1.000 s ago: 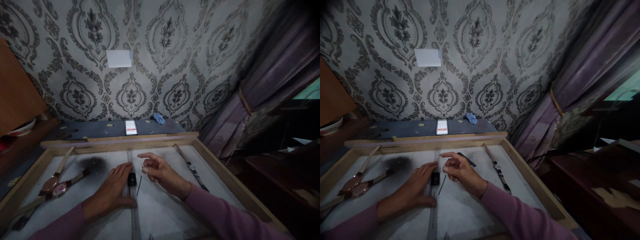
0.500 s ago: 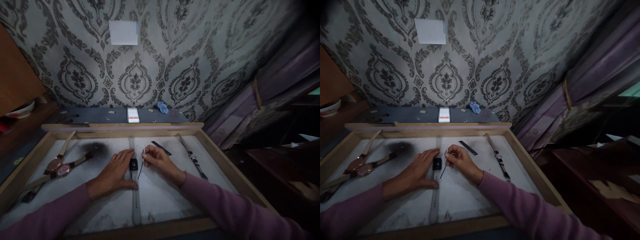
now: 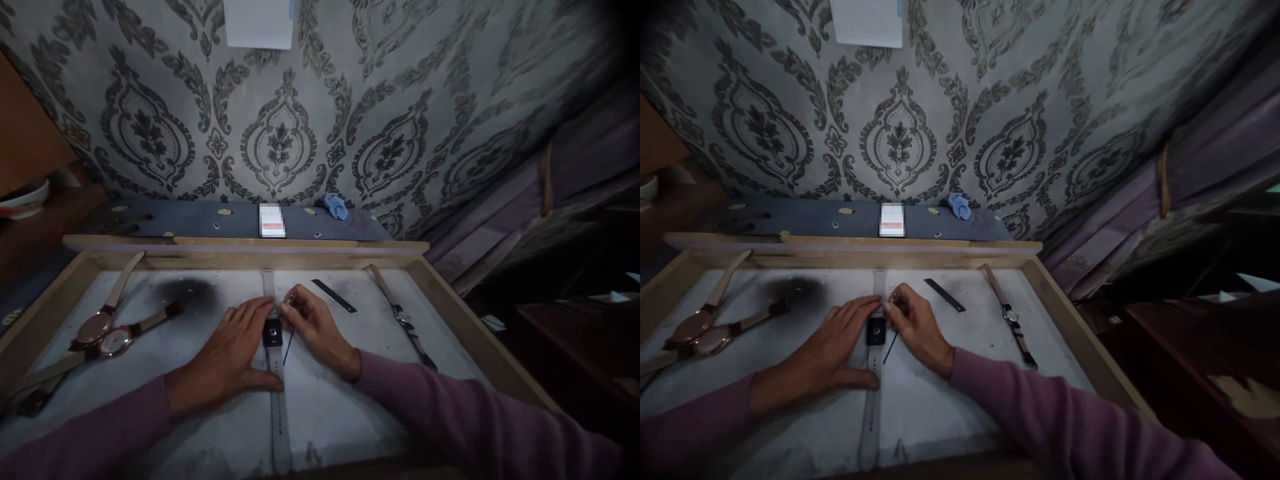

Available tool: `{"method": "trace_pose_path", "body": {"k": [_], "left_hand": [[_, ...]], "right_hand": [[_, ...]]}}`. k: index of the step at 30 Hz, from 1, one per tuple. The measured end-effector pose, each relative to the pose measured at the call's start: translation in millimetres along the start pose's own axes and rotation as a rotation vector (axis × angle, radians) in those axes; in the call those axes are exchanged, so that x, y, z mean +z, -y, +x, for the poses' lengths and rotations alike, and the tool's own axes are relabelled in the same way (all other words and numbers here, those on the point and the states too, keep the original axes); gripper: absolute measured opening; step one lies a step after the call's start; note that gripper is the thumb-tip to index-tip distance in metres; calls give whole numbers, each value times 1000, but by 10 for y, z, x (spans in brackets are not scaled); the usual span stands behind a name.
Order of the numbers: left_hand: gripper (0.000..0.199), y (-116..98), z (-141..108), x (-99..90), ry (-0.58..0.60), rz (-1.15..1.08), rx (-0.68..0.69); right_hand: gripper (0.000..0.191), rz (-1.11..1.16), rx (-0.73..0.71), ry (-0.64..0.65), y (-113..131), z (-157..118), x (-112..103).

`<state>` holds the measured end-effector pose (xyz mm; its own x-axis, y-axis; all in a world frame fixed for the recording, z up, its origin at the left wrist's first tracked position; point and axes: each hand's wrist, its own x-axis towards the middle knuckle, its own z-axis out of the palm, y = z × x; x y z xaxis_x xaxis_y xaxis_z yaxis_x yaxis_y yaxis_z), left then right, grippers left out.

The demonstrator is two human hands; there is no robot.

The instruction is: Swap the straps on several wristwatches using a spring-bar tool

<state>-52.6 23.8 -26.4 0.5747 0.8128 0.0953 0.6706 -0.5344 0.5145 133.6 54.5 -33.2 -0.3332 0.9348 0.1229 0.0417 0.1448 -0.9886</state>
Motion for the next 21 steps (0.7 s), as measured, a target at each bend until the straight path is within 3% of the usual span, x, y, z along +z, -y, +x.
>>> {"method": "trace_pose_path", "body": {"k": [21], "left_hand": [[98, -27, 14, -10, 51, 2, -27]], "right_hand": [[17, -12, 5, -1, 15, -5, -27]]}}
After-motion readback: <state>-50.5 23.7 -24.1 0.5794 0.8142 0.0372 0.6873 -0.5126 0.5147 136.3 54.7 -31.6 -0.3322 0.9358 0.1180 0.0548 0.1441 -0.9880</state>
